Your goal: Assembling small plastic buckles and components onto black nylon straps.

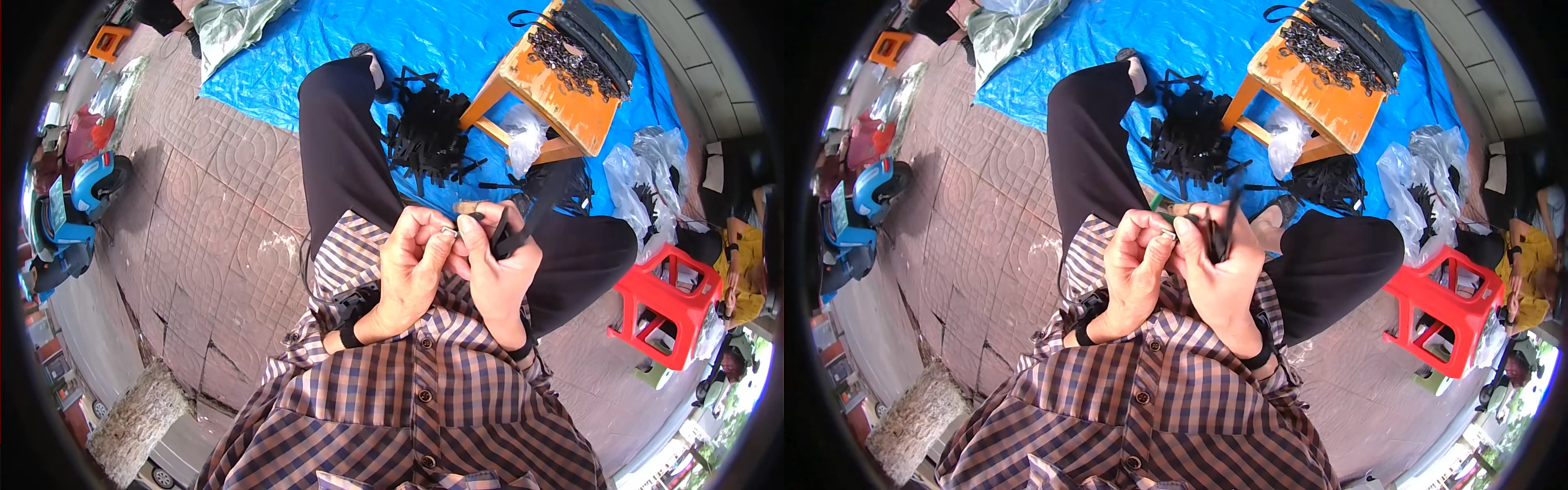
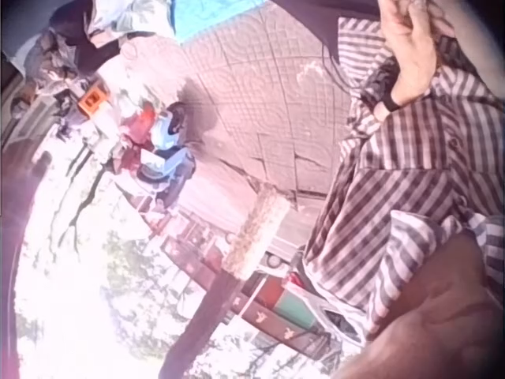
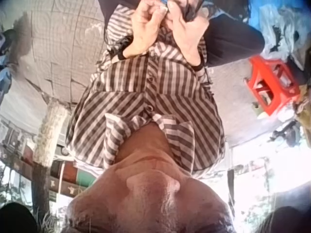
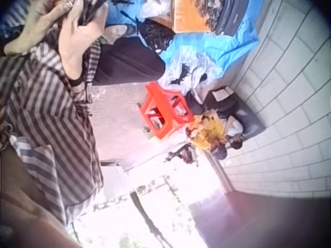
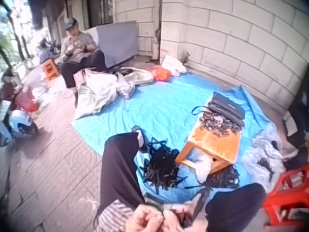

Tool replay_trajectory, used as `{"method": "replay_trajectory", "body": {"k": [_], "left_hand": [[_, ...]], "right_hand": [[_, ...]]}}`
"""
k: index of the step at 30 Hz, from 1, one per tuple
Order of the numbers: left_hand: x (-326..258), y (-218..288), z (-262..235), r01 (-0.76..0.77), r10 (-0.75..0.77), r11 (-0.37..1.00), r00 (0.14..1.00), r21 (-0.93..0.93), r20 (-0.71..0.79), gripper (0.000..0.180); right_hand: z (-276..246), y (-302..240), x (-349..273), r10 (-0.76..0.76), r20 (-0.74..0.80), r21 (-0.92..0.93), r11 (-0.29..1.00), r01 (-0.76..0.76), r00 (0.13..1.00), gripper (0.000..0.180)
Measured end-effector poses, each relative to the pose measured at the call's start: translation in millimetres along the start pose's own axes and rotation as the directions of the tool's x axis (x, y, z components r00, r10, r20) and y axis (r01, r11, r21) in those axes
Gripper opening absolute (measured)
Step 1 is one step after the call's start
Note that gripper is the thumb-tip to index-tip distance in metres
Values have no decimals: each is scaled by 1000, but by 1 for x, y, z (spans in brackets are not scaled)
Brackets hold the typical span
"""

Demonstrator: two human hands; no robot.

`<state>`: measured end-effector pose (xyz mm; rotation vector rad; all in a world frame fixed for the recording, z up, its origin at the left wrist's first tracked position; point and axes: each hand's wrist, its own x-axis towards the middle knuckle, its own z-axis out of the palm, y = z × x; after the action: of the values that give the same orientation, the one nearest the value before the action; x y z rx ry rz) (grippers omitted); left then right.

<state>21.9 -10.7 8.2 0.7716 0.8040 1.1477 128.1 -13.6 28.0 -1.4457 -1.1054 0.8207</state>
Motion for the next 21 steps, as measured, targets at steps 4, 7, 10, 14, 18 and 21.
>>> {"method": "replay_trajectory", "body": {"k": [4, 7, 10, 14, 18, 21], "left_hand": [[0, 4, 1, -7, 8, 998, 1000, 60, -20, 5], [-1, 5, 3, -26, 28, 997, 999, 78, -28, 5], [-2, 3, 1, -28, 30, 994, 999, 110, -25, 6], [-2, 13, 3, 19, -13, 980, 999, 198, -33, 7], [3, 19, -1, 31, -49, 942, 998, 334, 45, 5], [0, 24, 0, 12, -31, 902, 999, 431, 37, 6]], "right_hand": [[-1, 8, -1, -243, -6, -176, 955, 238, 970, 13], [-5, 17, 1, -205, 13, -111, 972, 205, 979, 12], [-5, 15, 0, -109, 36, 97, 990, 105, 993, 9], [-14, 14, 6, 35, 179, 268, 960, -83, 983, 9], [-17, 13, 7, 106, 171, 329, 931, -158, 979, 9], [-18, 15, 5, 5, 169, 268, 962, -50, 986, 8]]}}
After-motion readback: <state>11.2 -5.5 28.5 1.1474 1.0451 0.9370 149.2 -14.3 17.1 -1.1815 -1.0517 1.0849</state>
